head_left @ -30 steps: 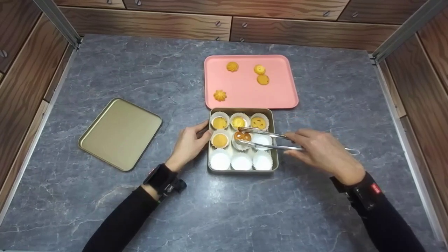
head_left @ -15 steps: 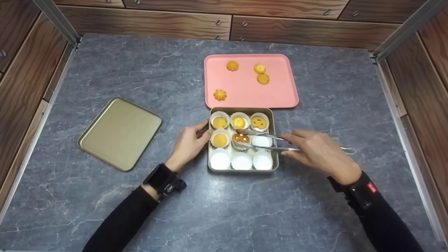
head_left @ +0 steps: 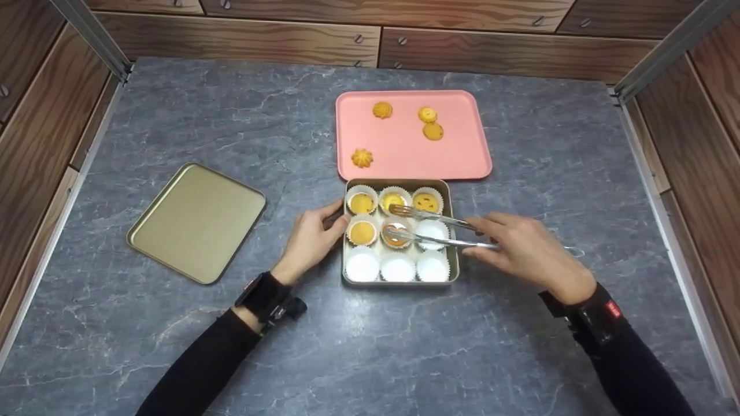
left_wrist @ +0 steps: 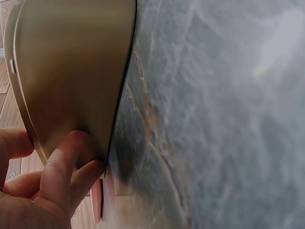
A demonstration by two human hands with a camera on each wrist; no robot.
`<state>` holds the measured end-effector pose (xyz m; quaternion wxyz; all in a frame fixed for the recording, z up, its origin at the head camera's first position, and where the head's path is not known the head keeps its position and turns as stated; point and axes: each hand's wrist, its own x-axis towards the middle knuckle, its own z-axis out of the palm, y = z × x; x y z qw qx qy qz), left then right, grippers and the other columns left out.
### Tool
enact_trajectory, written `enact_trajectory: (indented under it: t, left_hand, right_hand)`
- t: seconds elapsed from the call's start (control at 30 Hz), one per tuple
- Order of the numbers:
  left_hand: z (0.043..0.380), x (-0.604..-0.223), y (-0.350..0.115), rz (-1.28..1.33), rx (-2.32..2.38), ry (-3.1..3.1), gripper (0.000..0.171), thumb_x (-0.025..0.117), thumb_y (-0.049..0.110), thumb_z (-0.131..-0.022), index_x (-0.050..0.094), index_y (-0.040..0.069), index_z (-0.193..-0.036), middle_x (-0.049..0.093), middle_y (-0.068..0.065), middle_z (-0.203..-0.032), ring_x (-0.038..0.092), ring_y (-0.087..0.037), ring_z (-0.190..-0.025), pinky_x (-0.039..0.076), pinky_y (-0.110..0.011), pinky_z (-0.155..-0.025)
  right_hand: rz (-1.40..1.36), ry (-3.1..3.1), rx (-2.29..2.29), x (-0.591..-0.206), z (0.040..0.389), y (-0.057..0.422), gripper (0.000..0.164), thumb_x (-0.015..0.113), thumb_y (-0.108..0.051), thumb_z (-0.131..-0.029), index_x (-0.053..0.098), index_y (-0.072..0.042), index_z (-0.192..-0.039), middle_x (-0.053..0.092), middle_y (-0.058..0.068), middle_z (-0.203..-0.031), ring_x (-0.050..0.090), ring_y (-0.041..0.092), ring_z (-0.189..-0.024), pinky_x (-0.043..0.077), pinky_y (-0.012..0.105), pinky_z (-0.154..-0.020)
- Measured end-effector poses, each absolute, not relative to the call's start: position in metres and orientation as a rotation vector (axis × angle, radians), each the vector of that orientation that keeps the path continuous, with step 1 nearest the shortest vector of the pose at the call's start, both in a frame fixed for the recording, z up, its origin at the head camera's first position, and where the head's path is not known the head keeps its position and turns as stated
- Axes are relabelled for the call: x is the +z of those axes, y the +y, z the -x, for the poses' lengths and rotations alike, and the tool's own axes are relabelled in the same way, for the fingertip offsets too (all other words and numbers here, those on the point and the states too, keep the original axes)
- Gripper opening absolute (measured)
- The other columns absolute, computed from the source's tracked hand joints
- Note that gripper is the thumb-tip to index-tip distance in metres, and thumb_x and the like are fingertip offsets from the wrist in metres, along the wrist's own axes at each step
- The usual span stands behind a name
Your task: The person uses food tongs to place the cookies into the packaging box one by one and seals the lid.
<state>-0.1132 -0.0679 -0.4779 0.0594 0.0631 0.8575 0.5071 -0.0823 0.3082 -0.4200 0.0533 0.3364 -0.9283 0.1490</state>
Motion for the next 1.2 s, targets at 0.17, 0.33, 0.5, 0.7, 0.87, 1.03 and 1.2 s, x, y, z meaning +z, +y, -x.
enact_trajectory:
  t: [0.17, 0.33, 0.5, 0.7, 0.87, 1.03, 1.2]
  left_hand:
    - [0.113, -0.476, -0.07, -0.181, 1.529, 2.586, 0.05, 0.067, 0.028, -0.1, 0.058, 0.006, -0.144, 0.074, -0.017, -0.119, 0.053, -0.011, -0.062, 0.05, -0.027, -0.063]
    - [0.114, -0.473, -0.072, -0.178, 1.54, 2.552, 0.051, 0.067, 0.029, -0.101, 0.056, 0.008, -0.146, 0.075, -0.013, -0.111, 0.046, -0.008, -0.055, 0.043, -0.023, -0.052]
    - [0.114, -0.474, -0.072, -0.173, 1.549, 2.552, 0.051, 0.067, 0.028, -0.101, 0.056, 0.008, -0.146, 0.075, -0.014, -0.117, 0.047, -0.01, -0.055, 0.044, -0.024, -0.052]
    - [0.114, -0.476, -0.07, -0.177, 1.57, 2.557, 0.05, 0.067, 0.028, -0.101, 0.057, 0.006, -0.146, 0.07, -0.016, -0.129, 0.07, -0.019, -0.099, 0.057, -0.035, -0.091]
    - [0.113, -0.476, -0.07, -0.165, 1.575, 2.545, 0.051, 0.066, 0.028, -0.101, 0.056, 0.007, -0.146, 0.076, -0.015, -0.111, 0.065, -0.015, -0.074, 0.058, -0.031, -0.069]
    - [0.11, -0.475, -0.07, -0.162, 1.565, 2.534, 0.051, 0.066, 0.026, -0.101, 0.055, 0.008, -0.148, 0.072, -0.008, -0.088, 0.044, -0.009, -0.05, 0.042, -0.023, -0.044]
    - [0.111, -0.475, -0.068, -0.185, 1.53, 2.535, 0.051, 0.065, 0.027, -0.102, 0.054, 0.007, -0.148, 0.06, -0.003, -0.067, 0.043, -0.008, -0.049, 0.04, -0.023, -0.043]
  right_hand:
    - [-0.927, -2.855, 0.589, -0.418, 0.088, 0.314, 0.055, 0.081, -0.035, -0.09, 0.066, -0.011, -0.137, 0.072, 0.009, -0.105, 0.069, 0.023, -0.08, 0.059, 0.042, -0.067]
    - [-0.816, -2.893, 0.575, -0.415, 0.097, 0.321, 0.051, 0.078, -0.037, -0.094, 0.063, -0.013, -0.137, 0.072, 0.008, -0.107, 0.068, 0.024, -0.079, 0.057, 0.044, -0.063]
    - [-0.672, -2.885, 0.588, -0.419, 0.11, 0.325, 0.052, 0.075, -0.037, -0.096, 0.055, -0.01, -0.137, 0.065, 0.005, -0.082, 0.053, 0.017, -0.059, 0.044, 0.033, -0.049]
    - [-0.423, -3.005, 0.726, -0.42, 0.133, 0.328, 0.058, 0.07, -0.034, -0.1, 0.046, 0.001, -0.14, 0.066, 0.018, -0.089, 0.057, 0.026, -0.063, 0.047, 0.037, -0.051]
    - [-0.298, -3.085, 0.786, -0.422, 0.154, 0.333, 0.063, 0.069, -0.028, -0.098, 0.045, 0.007, -0.144, 0.066, 0.027, -0.105, 0.062, 0.034, -0.077, 0.052, 0.046, -0.062]
    - [-0.246, -3.065, 0.756, -0.426, 0.174, 0.341, 0.06, 0.069, -0.027, -0.097, 0.051, 0.01, -0.14, 0.065, 0.026, -0.104, 0.062, 0.039, -0.084, 0.052, 0.054, -0.069]
    - [-0.156, -3.077, 0.658, -0.424, 0.188, 0.349, 0.062, 0.069, -0.04, -0.099, 0.052, 0.0, -0.143, 0.065, 0.027, -0.108, 0.061, 0.041, -0.084, 0.049, 0.055, -0.067]
